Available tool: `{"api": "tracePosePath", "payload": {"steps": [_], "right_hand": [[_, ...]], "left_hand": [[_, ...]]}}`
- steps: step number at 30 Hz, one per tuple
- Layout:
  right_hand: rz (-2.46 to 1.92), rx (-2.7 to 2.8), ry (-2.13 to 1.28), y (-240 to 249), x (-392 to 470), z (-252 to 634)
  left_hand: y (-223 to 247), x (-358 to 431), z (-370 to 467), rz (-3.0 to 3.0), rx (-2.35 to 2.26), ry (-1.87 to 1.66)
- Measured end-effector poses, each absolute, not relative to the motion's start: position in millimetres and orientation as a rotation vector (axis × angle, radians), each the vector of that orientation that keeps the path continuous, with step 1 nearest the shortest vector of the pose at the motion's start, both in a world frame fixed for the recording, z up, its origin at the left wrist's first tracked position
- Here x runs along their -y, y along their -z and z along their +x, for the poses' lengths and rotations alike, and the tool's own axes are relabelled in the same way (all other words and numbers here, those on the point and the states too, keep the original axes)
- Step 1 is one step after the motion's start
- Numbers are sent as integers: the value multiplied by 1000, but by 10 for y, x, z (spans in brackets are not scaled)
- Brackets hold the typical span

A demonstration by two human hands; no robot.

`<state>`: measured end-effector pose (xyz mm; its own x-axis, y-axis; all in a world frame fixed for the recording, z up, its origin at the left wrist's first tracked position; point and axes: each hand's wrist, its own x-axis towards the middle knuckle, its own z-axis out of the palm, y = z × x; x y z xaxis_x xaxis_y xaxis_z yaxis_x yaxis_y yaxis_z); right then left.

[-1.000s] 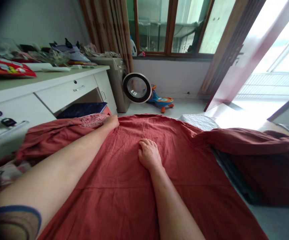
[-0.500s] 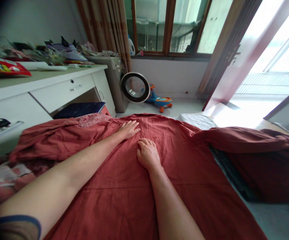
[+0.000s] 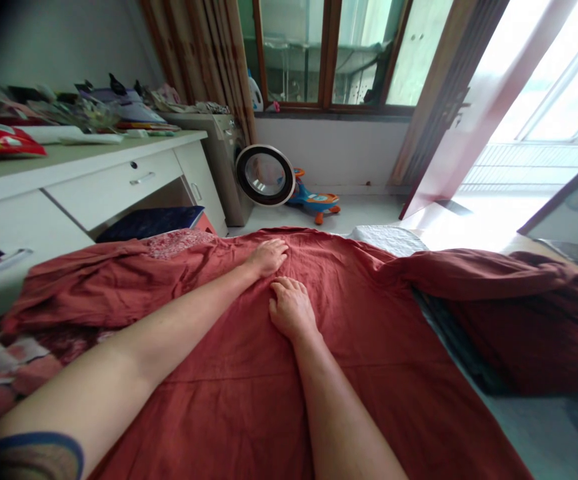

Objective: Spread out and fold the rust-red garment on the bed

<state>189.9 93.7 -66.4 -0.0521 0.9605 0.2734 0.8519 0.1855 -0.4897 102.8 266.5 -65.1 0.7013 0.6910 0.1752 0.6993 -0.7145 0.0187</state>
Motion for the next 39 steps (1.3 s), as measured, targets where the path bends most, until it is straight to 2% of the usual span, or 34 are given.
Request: {"api": "tracePosePath", "payload": {"steps": [3, 7, 17, 23, 28, 34, 39], "right_hand": [[-1694, 1926, -256, 662, -932, 1893], [-1693, 1923, -244, 662, -931, 1890], [-1688, 1918, -251, 639, -928, 1888], [-1687, 1922, -266, 635, -920, 1895], [-1685, 1912, -258, 664, -931, 1908], [-1658, 1908, -274, 688, -941, 1912], [-1663, 1903, -290, 687, -939, 1915]], "left_hand": [[711, -2662, 1116, -2946, 1098, 136], [720, -2773, 1099, -2982, 1226, 18], [721, -2965, 1068, -2814, 1673, 17], [753, -2886, 1012, -2730, 1758, 171], [756, -2759, 594, -2745, 1604, 93], [757, -2910, -99, -2656, 1744, -73], [697, -2947, -169, -2552, 1687, 41]]}}
